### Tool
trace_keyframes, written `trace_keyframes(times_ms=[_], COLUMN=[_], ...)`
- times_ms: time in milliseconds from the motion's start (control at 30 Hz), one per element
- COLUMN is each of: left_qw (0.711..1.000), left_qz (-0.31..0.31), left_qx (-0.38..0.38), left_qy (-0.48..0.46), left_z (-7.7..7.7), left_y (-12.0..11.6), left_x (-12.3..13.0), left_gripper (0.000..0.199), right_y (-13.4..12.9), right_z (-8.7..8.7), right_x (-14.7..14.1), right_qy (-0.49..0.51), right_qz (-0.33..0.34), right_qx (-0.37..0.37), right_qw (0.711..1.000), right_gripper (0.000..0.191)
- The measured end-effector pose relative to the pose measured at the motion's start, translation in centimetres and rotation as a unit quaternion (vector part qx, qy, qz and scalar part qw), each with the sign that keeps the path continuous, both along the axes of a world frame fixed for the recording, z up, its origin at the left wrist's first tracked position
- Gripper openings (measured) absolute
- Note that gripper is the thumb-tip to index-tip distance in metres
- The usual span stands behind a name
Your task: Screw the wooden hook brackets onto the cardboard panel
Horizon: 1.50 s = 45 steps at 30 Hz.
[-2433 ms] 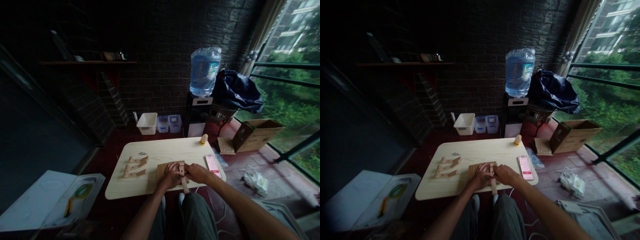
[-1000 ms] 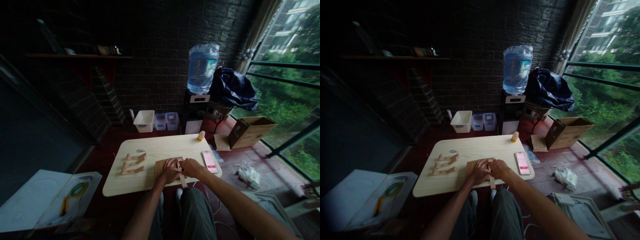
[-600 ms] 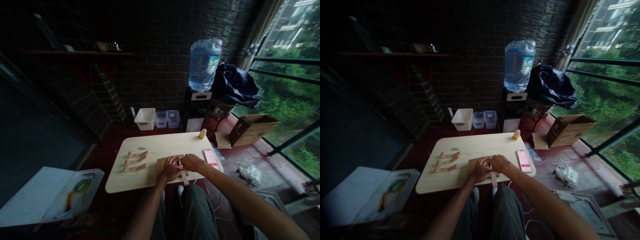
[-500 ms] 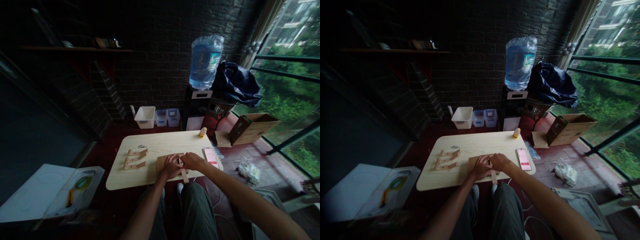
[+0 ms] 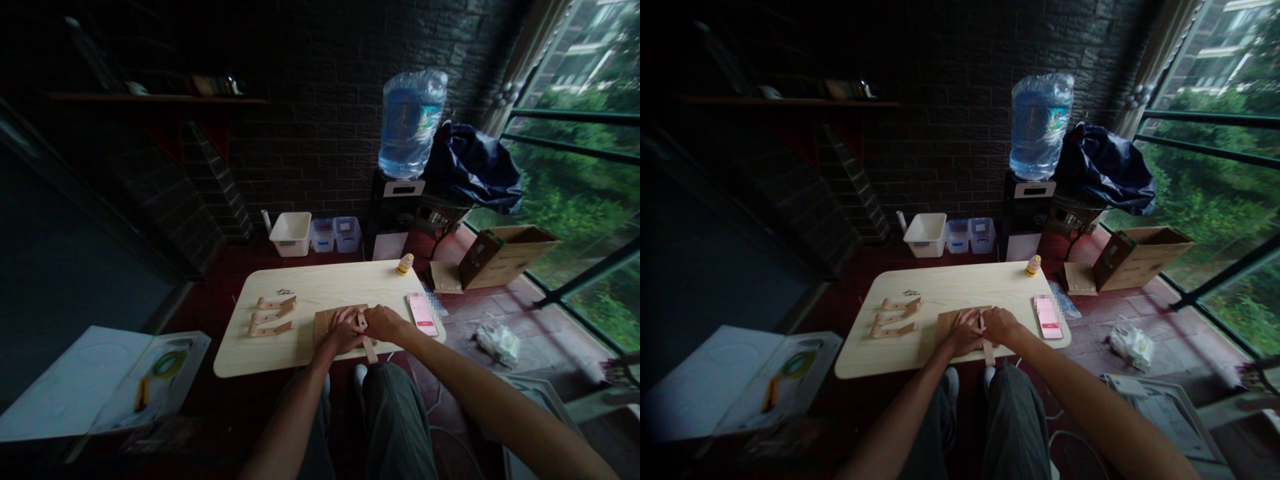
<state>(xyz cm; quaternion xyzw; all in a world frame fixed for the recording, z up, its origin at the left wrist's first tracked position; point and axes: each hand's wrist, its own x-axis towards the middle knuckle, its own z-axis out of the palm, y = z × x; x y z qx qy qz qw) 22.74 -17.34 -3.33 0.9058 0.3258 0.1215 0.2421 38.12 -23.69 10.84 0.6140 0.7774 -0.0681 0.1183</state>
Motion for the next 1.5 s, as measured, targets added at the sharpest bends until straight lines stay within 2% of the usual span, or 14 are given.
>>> trace_keyframes(times_ms=[133,200,567,800,1100,1233,1333,1500], left_qw=[1.000,1.000,1.000,1.000,1.000,1.000,1.000,1.000], left_qz=[-0.005,-0.009,-0.009,-0.006,-0.004,-0.006,-0.010,-0.012], left_qx=[0.011,0.015,0.026,0.025,0.022,0.019,0.019,0.016], left_qy=[-0.003,-0.001,0.011,0.008,0.003,0.004,0.004,-0.011], left_z=[0.2,0.4,-0.1,0.3,0.7,0.8,0.9,1.2], left_y=[-0.1,-0.1,0.0,0.0,-0.2,-0.2,-0.2,-0.3], left_x=[0.0,0.0,0.0,0.0,0.2,0.1,0.0,-0.2], left_gripper=[0.018,0.018,0.017,0.014,0.017,0.017,0.017,0.022], right_y=[-0.2,-0.2,-0.7,-0.3,0.1,0.1,0.2,0.4], right_z=[1.2,1.5,0.9,0.3,-0.4,-0.2,0.4,1.5], right_x=[0.6,0.9,0.5,-0.8,-1.6,-1.8,-1.5,-0.5], right_qy=[0.007,-0.001,-0.016,-0.025,-0.032,-0.028,-0.019,-0.014], right_qz=[0.046,0.054,0.073,0.052,0.020,0.017,0.040,0.083], right_qx=[-0.019,-0.017,-0.002,0.004,0.000,0.001,-0.008,-0.009], right_qw=[0.999,0.998,0.997,0.998,0.999,0.999,0.999,0.996], right_gripper=[0.026,0.023,0.033,0.030,0.036,0.036,0.037,0.026])
